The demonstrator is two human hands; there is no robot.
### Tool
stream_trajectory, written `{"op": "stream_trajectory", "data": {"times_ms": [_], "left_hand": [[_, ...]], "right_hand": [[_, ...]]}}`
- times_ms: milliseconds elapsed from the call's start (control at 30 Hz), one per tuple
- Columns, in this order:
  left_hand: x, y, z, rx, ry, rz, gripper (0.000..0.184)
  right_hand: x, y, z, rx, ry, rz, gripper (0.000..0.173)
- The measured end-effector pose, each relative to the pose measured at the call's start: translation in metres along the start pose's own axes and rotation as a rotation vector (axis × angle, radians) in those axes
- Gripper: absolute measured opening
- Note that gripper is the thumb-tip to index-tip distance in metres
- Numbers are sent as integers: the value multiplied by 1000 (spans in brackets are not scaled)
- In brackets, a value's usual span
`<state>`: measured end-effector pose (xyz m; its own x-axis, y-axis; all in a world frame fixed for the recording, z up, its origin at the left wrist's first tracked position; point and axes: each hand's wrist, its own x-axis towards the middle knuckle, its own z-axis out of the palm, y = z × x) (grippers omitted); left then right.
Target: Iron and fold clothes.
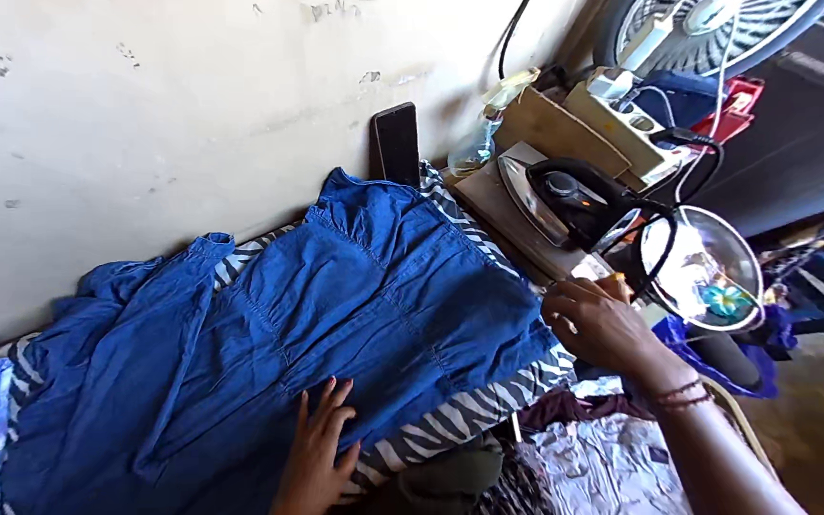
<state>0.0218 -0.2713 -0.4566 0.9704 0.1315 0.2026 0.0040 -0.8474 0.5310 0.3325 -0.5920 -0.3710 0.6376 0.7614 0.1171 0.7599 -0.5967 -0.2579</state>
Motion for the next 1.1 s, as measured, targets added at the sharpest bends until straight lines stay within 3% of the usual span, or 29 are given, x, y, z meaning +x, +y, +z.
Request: {"op": "stream_trajectory", "data": {"times_ms": [133,200,333,433,600,767,867,933,1033,1100], "left_hand": [[28,7,8,117,-99,17,73],[35,14,13,209,-116,30,75],[30,17,33,328,-86,72,62],[24,14,45,370,-44,83,51],[38,29,43,307,-66,7,64],[39,33,48,246,-62,69,48],[33,31,52,288,-100,129,43],[34,30,50,255,-139,145,43],[35,31,52,230,-189,192,46],[36,32,55,232,-201,223,49]], "right_hand": [[3,2,11,168,71,204,23],[24,2,15,215,59,360,33],[63,9,24,269,-226,604,54],[72,5,26,320,-207,564,47],[67,-2,27,339,-162,552,51],[45,12,21,332,-154,479,37],[28,12,20,206,-225,536,32],[22,-8,20,90,-70,527,30],[31,-47,27,72,259,226,37],[39,-63,58,65,282,29,52]]}}
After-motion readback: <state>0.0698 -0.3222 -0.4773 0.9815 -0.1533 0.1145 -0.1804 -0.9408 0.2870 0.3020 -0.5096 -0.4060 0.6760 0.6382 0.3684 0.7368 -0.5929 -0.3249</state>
